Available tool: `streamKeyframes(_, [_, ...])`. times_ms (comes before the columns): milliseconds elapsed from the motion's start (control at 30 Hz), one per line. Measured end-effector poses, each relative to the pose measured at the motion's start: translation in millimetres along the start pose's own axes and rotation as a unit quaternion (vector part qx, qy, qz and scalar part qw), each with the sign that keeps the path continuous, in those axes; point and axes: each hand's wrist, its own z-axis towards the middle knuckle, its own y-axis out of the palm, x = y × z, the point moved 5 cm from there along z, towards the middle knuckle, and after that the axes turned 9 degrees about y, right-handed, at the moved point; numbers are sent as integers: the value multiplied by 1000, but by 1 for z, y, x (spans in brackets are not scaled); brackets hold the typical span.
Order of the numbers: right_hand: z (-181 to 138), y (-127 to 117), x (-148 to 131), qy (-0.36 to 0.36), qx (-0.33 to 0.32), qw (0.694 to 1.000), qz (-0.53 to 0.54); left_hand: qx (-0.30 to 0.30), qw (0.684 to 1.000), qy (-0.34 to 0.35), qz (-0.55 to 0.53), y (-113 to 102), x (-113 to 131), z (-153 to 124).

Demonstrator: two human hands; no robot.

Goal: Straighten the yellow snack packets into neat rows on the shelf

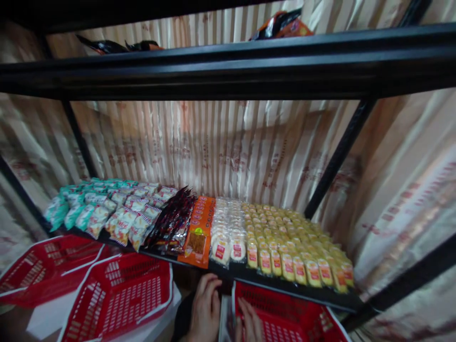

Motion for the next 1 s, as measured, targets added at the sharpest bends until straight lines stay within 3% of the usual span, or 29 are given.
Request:
streamKeyframes(133, [-2, 2, -52, 11, 17, 1000, -7, 71, 997, -2, 43, -76, -34, -1])
streamKeyframes(267, [0, 8, -102, 13, 9, 1000, -4, 161, 984, -31, 70, -149, -86, 0])
streamKeyframes(433, [2, 10, -157, 36, 28, 999, 14, 179, 977, -95, 62, -212, -143, 4])
streamKeyframes(533, [0, 11, -189, 55, 46, 997, 20, 151, 979, -134, 43, -225, -158, -11])
streamKeyframes(633, [-8, 13, -217, 47, 41, 998, 30, 116, 977, -177, 15, -223, -159, -35])
streamKeyframes(833, [-47, 10, -247, 28, 30, 999, 27, 39, 975, -208, -62, -217, -133, -66])
streamKeyframes(1000, [-72, -2, -271, 101, 42, 993, 46, -5, 971, -204, -124, -239, -113, -83])
